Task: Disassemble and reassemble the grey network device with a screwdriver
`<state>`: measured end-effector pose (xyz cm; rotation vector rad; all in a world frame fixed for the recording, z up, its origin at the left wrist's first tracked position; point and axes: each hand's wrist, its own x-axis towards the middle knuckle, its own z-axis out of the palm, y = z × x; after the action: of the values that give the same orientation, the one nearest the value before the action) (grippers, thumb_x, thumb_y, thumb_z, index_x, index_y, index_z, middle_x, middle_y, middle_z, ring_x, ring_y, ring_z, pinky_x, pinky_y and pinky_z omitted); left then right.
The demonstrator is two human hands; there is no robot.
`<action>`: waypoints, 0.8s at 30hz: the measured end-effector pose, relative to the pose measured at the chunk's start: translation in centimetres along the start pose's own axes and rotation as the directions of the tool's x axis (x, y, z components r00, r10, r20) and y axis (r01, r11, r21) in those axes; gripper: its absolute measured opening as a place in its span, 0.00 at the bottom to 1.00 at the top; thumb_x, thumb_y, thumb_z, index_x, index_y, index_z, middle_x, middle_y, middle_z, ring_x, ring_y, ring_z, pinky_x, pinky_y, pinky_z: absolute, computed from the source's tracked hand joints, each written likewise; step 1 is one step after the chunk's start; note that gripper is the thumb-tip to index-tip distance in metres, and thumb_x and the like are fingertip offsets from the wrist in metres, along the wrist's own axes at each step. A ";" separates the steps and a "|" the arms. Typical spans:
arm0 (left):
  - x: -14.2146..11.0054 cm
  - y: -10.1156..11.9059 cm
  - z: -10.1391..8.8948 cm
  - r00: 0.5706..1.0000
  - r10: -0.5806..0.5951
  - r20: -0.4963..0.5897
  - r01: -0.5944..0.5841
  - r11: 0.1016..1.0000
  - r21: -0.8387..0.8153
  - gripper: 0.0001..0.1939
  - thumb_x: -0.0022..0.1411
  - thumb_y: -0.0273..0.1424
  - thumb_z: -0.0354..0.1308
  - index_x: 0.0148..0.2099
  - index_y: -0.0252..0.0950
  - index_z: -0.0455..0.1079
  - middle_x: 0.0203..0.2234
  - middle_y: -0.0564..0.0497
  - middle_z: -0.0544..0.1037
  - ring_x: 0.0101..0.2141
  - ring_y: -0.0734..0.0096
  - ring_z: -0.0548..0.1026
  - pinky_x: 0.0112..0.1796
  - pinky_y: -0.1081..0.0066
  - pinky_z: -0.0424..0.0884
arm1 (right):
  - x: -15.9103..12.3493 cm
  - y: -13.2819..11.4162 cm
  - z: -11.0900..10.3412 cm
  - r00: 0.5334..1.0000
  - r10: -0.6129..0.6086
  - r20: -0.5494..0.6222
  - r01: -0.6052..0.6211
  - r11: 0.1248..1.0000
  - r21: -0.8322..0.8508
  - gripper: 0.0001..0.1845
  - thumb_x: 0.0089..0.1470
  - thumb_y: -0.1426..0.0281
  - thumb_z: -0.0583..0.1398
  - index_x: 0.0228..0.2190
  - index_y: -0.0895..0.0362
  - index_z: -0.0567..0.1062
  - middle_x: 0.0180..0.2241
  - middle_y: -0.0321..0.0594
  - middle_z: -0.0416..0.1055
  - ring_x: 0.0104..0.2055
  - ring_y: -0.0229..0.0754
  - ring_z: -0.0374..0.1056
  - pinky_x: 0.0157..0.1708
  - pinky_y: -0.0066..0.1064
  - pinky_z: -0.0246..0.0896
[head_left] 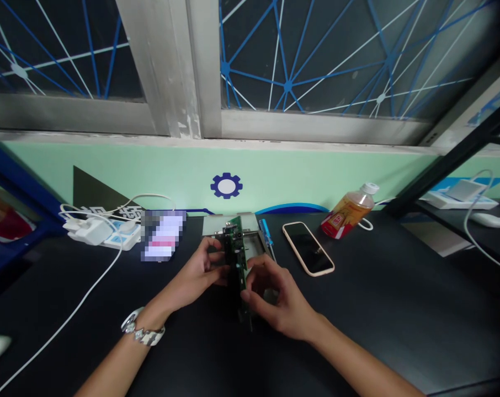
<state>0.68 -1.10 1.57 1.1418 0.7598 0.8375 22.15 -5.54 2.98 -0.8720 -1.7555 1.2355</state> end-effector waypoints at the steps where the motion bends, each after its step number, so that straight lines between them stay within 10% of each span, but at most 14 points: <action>1: 0.0 0.1 -0.2 1.000 -0.002 -0.014 0.003 1.000 0.008 0.25 0.61 0.30 0.65 0.51 0.42 0.52 0.47 0.44 0.76 0.37 0.65 0.80 0.38 0.63 0.77 | 0.1 0.1 -0.1 1.000 0.001 -0.023 -0.001 1.000 -0.002 0.17 0.59 0.67 0.62 0.48 0.52 0.65 0.30 0.34 0.70 0.28 0.36 0.65 0.29 0.28 0.62; 6: -0.1 1.0 -1.2 0.997 -0.010 -0.079 0.020 0.993 0.116 0.36 0.60 0.32 0.66 0.64 0.43 0.52 0.50 0.42 0.75 0.42 0.59 0.79 0.35 0.66 0.78 | 0.6 1.1 -1.1 0.974 0.050 -0.222 -0.073 0.993 -0.093 0.13 0.62 0.63 0.59 0.46 0.55 0.71 0.30 0.36 0.70 0.29 0.37 0.63 0.28 0.28 0.59; 15: -0.4 1.6 0.6 0.991 0.082 -0.110 -0.069 0.990 0.119 0.23 0.61 0.36 0.65 0.54 0.39 0.61 0.53 0.41 0.73 0.39 0.62 0.79 0.29 0.71 0.77 | 0.9 1.3 -1.1 0.937 0.025 -0.347 -0.185 0.880 -0.437 0.10 0.61 0.61 0.59 0.36 0.55 0.69 0.26 0.33 0.63 0.26 0.37 0.59 0.26 0.29 0.53; 24: -0.7 1.5 3.6 0.958 0.191 -0.215 -0.144 0.966 0.216 0.23 0.59 0.38 0.66 0.52 0.39 0.62 0.44 0.47 0.74 0.33 0.70 0.76 0.27 0.75 0.71 | 0.3 0.8 0.6 0.978 -0.026 -0.205 -0.072 0.887 -0.456 0.08 0.61 0.64 0.59 0.32 0.55 0.68 0.30 0.35 0.66 0.31 0.37 0.61 0.32 0.29 0.54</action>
<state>3.14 -3.00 3.99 1.3132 0.9680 1.0713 21.50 -5.29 2.16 -1.2483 -1.8999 0.7079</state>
